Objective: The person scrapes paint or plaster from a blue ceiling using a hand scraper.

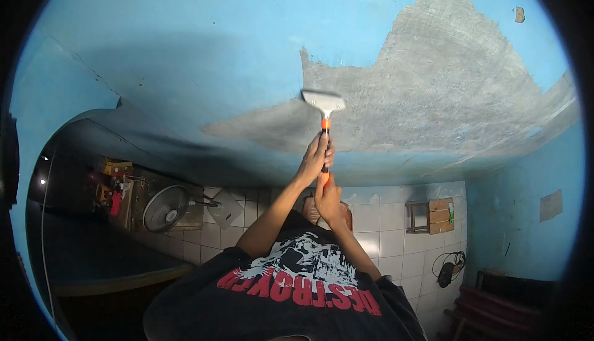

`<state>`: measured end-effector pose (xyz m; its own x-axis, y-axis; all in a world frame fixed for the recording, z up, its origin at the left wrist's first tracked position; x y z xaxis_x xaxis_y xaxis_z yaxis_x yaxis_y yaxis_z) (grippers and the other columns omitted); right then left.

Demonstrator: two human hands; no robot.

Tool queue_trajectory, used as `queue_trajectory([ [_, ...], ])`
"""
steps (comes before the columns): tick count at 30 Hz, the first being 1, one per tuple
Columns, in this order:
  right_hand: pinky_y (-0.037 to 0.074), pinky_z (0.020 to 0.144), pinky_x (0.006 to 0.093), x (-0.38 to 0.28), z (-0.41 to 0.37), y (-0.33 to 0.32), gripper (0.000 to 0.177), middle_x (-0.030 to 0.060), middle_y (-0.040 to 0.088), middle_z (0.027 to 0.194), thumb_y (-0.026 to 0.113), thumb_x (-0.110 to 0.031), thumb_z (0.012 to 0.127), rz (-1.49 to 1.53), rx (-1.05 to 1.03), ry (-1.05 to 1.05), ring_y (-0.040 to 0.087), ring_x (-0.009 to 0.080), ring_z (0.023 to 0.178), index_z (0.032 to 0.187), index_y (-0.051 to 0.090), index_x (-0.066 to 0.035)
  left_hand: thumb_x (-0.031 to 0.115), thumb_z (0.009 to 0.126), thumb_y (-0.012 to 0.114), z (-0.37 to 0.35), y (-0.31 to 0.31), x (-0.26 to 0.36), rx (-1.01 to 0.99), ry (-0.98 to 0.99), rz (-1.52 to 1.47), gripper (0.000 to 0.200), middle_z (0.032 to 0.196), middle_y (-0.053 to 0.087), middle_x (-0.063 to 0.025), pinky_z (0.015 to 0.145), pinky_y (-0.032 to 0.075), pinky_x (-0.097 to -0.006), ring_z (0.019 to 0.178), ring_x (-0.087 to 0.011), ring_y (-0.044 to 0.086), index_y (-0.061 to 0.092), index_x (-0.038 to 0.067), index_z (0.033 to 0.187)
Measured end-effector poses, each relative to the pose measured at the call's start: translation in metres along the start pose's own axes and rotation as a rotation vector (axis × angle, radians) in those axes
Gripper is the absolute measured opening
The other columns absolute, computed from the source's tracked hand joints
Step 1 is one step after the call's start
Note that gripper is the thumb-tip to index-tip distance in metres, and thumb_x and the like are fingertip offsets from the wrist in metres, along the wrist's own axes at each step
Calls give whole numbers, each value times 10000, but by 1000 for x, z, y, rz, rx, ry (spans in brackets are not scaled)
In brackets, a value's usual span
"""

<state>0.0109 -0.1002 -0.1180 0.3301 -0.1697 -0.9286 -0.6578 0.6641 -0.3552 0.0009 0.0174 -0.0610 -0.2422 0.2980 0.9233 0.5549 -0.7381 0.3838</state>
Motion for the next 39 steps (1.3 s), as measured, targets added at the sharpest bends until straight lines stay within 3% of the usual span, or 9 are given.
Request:
queue_trajectory([
  [1,430,507,516,8,-4,1,334,309,581,665,491,-253,1058,0,7,-2,613,496,618,953,554,58,462,1085,410,-4,-7,-21,31,-40,-28,394,721,396,36,485,359,-218,540,-46,382,432,88,962],
  [3,429,404,411,9,-9,1,396,157,564,528,433,-288,1086,-127,110,-244,609,263,417,887,526,41,468,1085,400,-6,-5,-23,72,-99,-72,399,715,390,32,483,361,-221,538,-49,379,425,91,957],
  [4,429,404,411,12,-5,0,396,157,564,528,433,-288,1086,-127,116,-244,609,263,417,887,526,41,468,1085,400,-1,-5,-22,67,-99,-70,399,715,390,32,483,361,-221,538,-49,379,425,91,957],
  [6,432,506,520,-4,1,-7,368,318,589,684,479,-283,1064,-28,-26,27,621,500,631,980,556,68,476,1084,395,3,1,1,41,-35,11,401,712,384,32,485,355,-218,535,-50,371,422,98,954],
  [16,441,515,523,-2,-1,-3,391,322,589,684,478,-300,1066,-49,-24,-5,633,499,653,982,557,73,471,1087,395,-1,0,2,44,-56,5,394,727,395,33,519,365,-223,556,-56,371,441,92,990],
  [18,433,420,432,-1,3,0,414,179,580,540,437,-311,1083,-52,29,-84,610,294,418,882,547,34,473,1087,392,1,0,6,42,-60,-1,394,723,392,31,509,360,-223,544,-56,373,429,97,974],
  [22,436,416,426,8,-5,3,423,170,563,526,435,-307,1085,-31,60,-78,603,284,410,857,545,32,475,1086,390,-2,-4,-11,51,-70,-30,400,718,390,26,497,359,-224,525,-56,376,413,97,957],
  [24,441,518,533,12,-11,0,392,316,588,661,482,-296,1065,1,-42,58,624,502,627,971,570,74,476,1085,392,-4,-7,-20,60,-100,-30,402,718,390,26,495,358,-225,524,-56,373,412,96,958],
  [39,438,527,534,-22,10,-7,362,321,594,692,474,-276,1066,13,8,-29,616,511,636,999,572,66,449,1094,388,8,7,20,16,-12,30,379,736,397,31,518,373,-224,556,-57,378,439,91,983],
])
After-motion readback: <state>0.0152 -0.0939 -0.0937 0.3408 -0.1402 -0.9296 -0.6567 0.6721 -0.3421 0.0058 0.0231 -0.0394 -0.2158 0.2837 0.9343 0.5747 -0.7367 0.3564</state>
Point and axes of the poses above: each hand's wrist, its own z-axis towards the middle knuckle, its own y-axis out of the palm, x = y × z, the point moved 1 cm from there along z, towards the middle knuckle
